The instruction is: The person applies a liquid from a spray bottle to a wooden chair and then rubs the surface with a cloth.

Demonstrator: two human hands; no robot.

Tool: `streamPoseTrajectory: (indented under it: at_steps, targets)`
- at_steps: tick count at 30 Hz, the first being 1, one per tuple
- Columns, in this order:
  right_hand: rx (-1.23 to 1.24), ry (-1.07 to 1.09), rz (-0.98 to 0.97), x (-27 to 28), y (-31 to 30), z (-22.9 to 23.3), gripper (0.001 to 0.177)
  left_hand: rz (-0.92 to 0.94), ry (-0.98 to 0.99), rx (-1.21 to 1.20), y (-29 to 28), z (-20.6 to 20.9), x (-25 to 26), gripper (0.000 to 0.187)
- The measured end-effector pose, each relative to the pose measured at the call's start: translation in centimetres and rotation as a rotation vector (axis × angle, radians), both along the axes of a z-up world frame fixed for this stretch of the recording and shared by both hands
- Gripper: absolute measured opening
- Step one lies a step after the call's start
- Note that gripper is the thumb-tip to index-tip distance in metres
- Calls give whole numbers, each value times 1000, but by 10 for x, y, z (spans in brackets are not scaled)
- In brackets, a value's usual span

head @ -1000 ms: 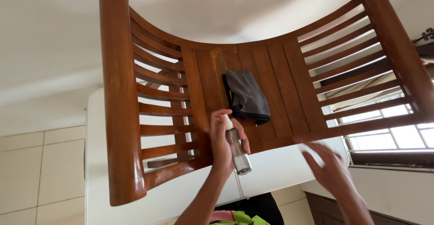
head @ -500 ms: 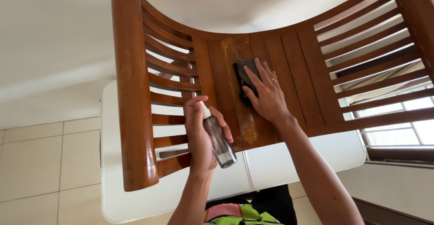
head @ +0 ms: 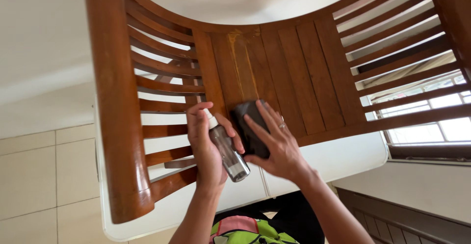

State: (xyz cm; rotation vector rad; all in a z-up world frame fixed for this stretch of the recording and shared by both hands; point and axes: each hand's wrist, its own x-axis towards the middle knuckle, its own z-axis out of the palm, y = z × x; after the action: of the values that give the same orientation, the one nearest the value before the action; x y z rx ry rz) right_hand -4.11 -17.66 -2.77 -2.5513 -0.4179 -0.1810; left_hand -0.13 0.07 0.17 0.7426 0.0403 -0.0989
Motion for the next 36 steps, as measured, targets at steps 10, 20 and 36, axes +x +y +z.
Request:
streamPoseTrajectory:
  at_steps: [10,20,36]
  targets:
    - [14,54,-131,-38,-30,-5,71,-37,35,22,2,1,-2,29]
    - [-376,-47,-595,-55,-143,0,64,-38,61,68,0,0,0,28]
    - [148,-101,-174,-34,23,-5,73,-27,65,53,-3,2,-1,29]
